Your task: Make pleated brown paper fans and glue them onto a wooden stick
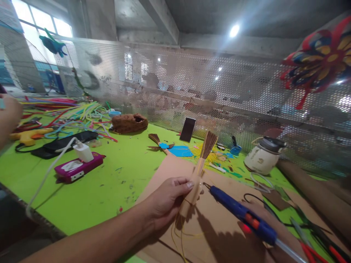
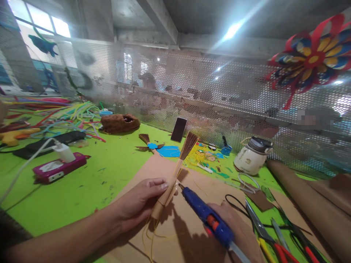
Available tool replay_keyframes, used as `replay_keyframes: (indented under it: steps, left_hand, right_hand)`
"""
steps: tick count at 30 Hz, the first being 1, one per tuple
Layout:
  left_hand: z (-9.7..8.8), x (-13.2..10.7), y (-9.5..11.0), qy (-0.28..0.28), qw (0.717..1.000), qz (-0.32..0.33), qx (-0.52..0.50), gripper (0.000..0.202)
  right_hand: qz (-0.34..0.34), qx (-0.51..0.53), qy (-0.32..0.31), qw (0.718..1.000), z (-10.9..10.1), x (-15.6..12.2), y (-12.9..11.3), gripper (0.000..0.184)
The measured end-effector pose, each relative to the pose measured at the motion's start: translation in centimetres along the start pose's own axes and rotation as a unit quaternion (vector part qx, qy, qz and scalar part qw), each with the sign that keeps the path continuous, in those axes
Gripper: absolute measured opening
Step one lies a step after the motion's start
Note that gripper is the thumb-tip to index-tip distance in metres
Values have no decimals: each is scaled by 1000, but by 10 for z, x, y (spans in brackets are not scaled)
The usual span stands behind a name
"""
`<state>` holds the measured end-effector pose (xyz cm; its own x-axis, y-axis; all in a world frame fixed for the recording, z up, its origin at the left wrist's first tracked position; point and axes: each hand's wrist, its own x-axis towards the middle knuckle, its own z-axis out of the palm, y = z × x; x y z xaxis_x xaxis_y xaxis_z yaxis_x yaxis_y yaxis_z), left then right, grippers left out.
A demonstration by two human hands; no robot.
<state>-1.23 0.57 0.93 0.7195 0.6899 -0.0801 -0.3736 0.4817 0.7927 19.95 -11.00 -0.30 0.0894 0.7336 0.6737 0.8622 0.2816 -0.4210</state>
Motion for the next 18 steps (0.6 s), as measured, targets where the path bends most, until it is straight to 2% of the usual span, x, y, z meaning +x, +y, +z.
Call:
replay_keyframes:
  steps: [6,11,16,18]
  left_hand:
    - [0,0,1,9,1000,-1,-3,18]
    - [2,-1,1,20,1000,-15,12,14]
    - [2,-1,0,18,1000,-9,23,15]
    - [3,-1,0,14,1000,-8,22,17]
  right_hand:
    - [-5,-33,3,999,-3,2,-3,22]
    - [-10,-11,-7,1000,-5,4,-5,23]
    - [-20,-22,-55,998,3,4,-3,27]
    - [-16,-35,-54,998,5,4,-2,27]
